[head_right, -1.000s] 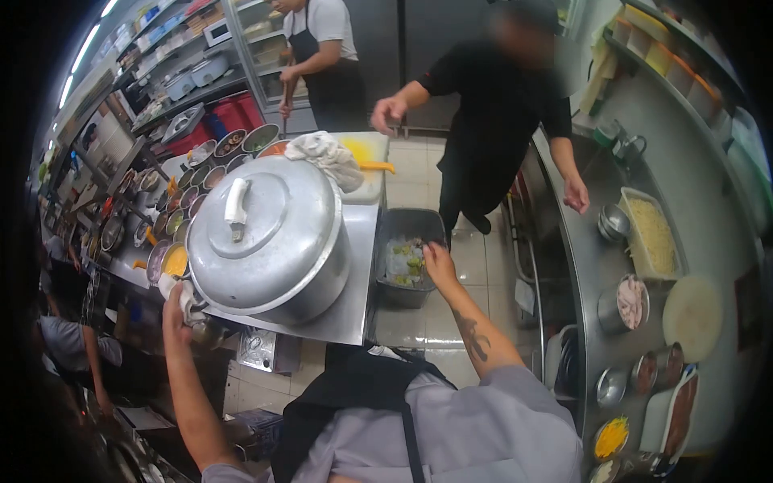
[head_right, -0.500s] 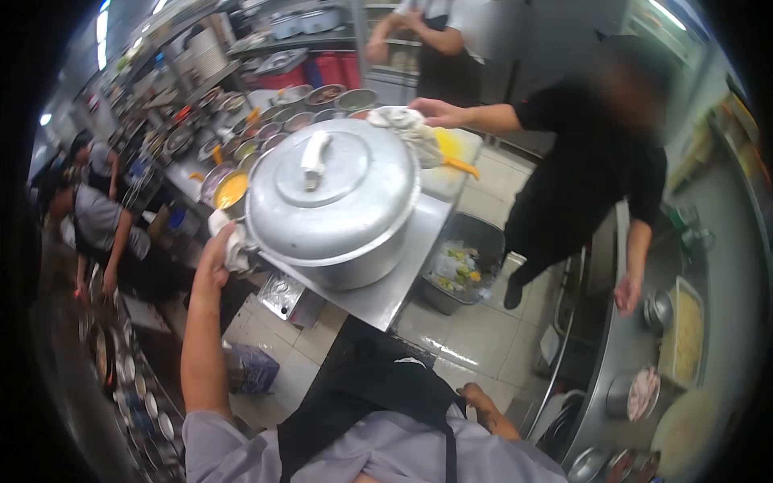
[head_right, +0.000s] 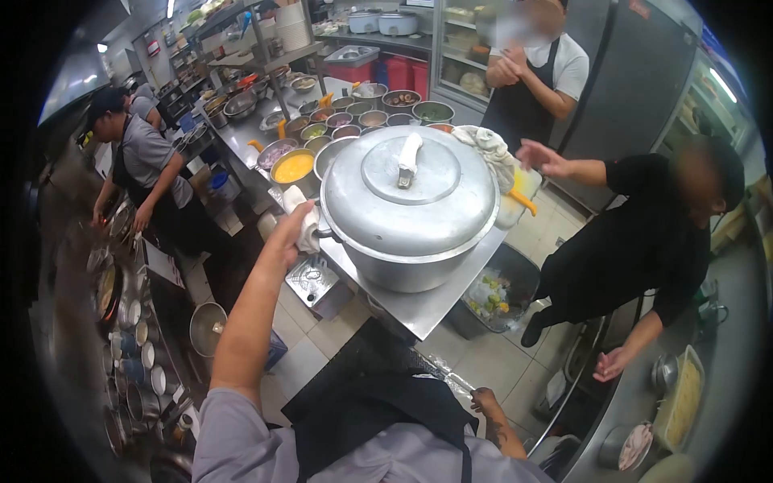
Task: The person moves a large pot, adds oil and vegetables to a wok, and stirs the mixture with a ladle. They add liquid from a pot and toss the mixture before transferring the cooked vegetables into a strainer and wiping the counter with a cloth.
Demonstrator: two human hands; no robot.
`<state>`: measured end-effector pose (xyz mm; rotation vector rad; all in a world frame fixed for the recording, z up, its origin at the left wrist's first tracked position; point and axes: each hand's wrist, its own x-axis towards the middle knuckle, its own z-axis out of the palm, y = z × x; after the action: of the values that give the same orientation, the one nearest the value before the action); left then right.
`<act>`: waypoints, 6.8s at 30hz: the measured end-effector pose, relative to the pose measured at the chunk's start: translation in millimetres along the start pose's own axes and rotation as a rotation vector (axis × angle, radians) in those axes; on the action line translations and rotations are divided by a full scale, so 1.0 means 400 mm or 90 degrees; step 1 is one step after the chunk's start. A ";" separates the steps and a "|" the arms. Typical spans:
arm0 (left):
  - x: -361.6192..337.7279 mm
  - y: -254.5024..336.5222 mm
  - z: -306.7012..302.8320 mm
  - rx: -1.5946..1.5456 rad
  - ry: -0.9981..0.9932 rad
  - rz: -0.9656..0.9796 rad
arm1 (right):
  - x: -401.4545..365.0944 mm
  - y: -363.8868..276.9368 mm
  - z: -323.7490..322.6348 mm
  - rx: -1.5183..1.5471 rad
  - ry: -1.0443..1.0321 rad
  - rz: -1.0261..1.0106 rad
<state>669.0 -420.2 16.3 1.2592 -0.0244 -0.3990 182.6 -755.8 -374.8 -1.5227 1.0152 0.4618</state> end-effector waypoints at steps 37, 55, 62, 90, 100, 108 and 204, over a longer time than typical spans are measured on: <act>-0.023 0.013 -0.072 -0.101 -0.092 0.018 | -0.055 -0.021 0.220 -0.115 0.028 0.065; -0.476 -0.692 -0.675 0.521 0.185 -0.366 | 0.017 0.008 0.164 -0.245 0.051 0.035; -0.485 -0.559 -0.536 0.372 0.167 -0.360 | -0.037 -0.041 0.140 -0.197 0.095 0.016; -0.289 0.304 0.243 -0.283 -0.313 0.051 | -0.157 -0.023 0.132 -0.123 0.051 0.103; -0.300 0.063 0.593 -0.334 -0.420 -0.127 | -0.129 -0.060 0.186 -0.123 0.031 -0.068; -0.361 -0.046 0.825 -0.371 -0.379 -0.179 | -0.187 0.081 0.008 -0.063 0.068 -0.022; -1.289 -2.217 -1.414 0.408 0.799 -0.613 | 0.442 -0.161 1.197 -0.568 -0.459 -0.202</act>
<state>74.0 38.3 -882.4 1.9168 1.6780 -0.3482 450.9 -370.0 -584.4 -1.9970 -0.0493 1.2239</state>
